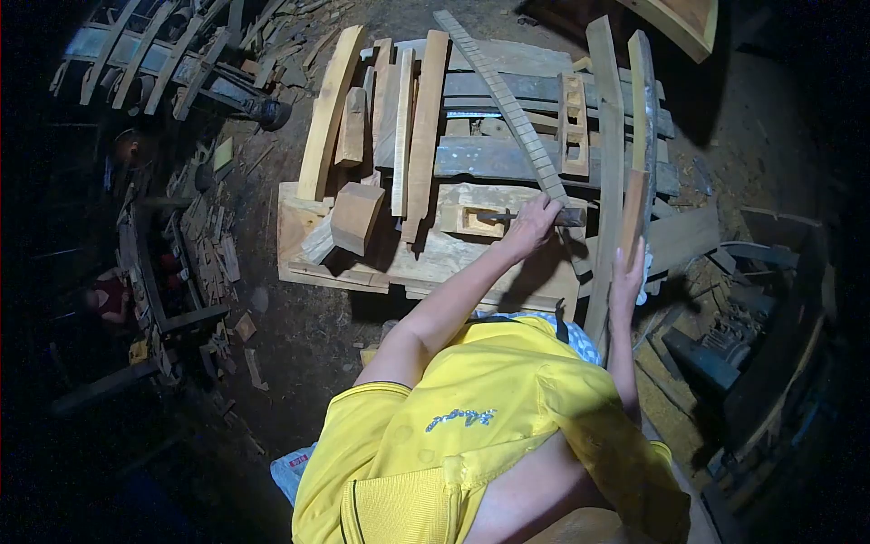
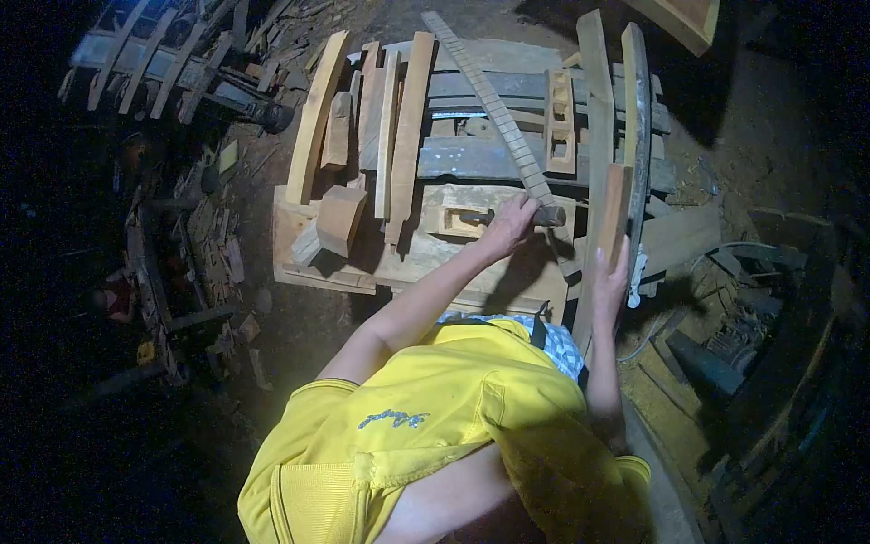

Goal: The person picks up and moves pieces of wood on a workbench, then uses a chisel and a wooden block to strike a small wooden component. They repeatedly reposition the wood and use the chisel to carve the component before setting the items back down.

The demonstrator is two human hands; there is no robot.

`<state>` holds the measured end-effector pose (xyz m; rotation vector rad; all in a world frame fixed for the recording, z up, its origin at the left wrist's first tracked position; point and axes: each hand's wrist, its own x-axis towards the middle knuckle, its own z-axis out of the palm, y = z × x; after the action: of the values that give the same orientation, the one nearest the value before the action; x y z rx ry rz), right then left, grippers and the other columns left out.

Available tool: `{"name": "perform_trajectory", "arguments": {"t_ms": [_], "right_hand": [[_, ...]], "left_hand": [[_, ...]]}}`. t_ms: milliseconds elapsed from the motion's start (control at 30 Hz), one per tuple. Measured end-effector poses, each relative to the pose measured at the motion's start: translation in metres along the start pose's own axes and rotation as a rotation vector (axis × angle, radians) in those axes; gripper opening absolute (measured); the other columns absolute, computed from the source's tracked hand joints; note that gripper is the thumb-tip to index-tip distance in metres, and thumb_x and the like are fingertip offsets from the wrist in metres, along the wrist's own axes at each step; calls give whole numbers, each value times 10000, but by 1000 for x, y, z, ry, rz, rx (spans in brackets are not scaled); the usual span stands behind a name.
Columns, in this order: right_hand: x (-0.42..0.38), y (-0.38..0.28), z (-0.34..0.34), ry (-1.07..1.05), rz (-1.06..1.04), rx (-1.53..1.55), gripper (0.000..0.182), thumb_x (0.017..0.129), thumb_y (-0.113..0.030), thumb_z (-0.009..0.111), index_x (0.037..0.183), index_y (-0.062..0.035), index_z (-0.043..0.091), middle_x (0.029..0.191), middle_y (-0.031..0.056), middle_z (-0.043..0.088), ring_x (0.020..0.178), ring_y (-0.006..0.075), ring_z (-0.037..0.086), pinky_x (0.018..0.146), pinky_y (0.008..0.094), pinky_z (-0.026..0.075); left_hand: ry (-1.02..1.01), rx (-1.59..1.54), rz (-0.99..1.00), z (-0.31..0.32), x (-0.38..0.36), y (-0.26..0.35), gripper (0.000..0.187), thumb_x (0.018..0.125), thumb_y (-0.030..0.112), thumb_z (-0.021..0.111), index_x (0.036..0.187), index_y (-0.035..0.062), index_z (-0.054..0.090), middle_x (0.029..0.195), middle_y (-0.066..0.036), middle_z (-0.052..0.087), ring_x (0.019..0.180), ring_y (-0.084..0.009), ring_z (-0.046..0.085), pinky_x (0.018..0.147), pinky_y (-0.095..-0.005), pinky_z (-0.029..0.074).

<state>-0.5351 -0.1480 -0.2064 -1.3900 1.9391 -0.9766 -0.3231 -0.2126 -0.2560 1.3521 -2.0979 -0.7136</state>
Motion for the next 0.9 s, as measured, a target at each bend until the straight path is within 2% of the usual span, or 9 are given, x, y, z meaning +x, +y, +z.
{"name": "perform_trajectory", "arguments": {"t_ms": [500, 533, 567, 633, 700, 733, 767, 833, 900], "right_hand": [[-12, 24, -6, 106, -26, 116, 556, 912, -242, 511, 1362, 13, 306, 1264, 201, 475, 1178, 273, 450, 981, 330, 339], [-16, -7, -6, -1, -164, -105, 553, 908, -230, 518, 1360, 12, 311, 1293, 200, 454, 1221, 276, 413, 1014, 327, 302], [-20, -32, -6, -303, 137, -7, 555, 905, -230, 524, 1359, 11, 315, 1329, 199, 422, 1254, 272, 381, 1042, 323, 264], [-28, -21, 0, -264, 50, -2, 556, 904, -241, 528, 1360, 1, 322, 1360, 197, 393, 1289, 261, 337, 1059, 323, 231], [-28, -15, -1, -63, -76, 38, 557, 913, -255, 517, 1371, -17, 308, 1225, 155, 503, 1108, 233, 498, 932, 300, 382], [-23, -2, -3, -67, 44, 144, 557, 925, -272, 498, 1385, -41, 286, 1016, 78, 537, 808, 131, 530, 696, 235, 441], [-23, 3, -2, -13, 46, 312, 556, 935, -280, 479, 1392, -48, 264, 857, 21, 472, 636, 50, 396, 547, 182, 370], [-23, -7, 3, 29, 92, 238, 585, 891, -262, 519, 1358, 5, 291, 1233, 198, 484, 1121, 297, 495, 934, 364, 382], [-24, -42, -9, -453, 172, -76, 586, 871, -255, 539, 1362, -36, 307, 1191, 214, 519, 1081, 308, 533, 900, 373, 411]], "left_hand": [[37, -67, 21, 13, 6, -3, 406, 706, 24, 611, 1078, 63, 452, 968, -175, 466, 926, -384, 487, 765, -463, 398], [35, -67, 24, 13, 5, -2, 406, 706, 24, 611, 1078, 63, 452, 968, -175, 466, 926, -384, 487, 765, -463, 398], [35, -54, 18, 13, 5, -2, 418, 697, 22, 616, 1080, 65, 453, 962, -174, 470, 928, -381, 488, 767, -462, 395], [44, -35, 9, 10, 5, -2, 430, 688, 19, 621, 1082, 68, 455, 957, -173, 473, 930, -378, 488, 769, -460, 392], [17, -50, 27, 8, -3, -5, 447, 674, 17, 627, 1084, 73, 456, 954, -174, 475, 933, -372, 490, 763, -459, 395], [12, -47, 20, 11, -7, -6, 447, 674, 17, 627, 1084, 73, 456, 954, -174, 475, 933, -372, 490, 763, -459, 395], [-2, -19, 16, 13, -6, -8, 434, 685, 57, 639, 1075, 73, 450, 960, -184, 467, 934, -385, 483, 754, -454, 398], [-13, 11, 25, 11, -1, -7, 427, 695, 96, 652, 1066, 73, 443, 965, -194, 459, 934, -399, 476, 744, -449, 400], [-11, 37, 17, 12, -4, -5, 426, 693, 85, 642, 1067, 66, 440, 969, -192, 455, 927, -397, 475, 749, -447, 398]]}}
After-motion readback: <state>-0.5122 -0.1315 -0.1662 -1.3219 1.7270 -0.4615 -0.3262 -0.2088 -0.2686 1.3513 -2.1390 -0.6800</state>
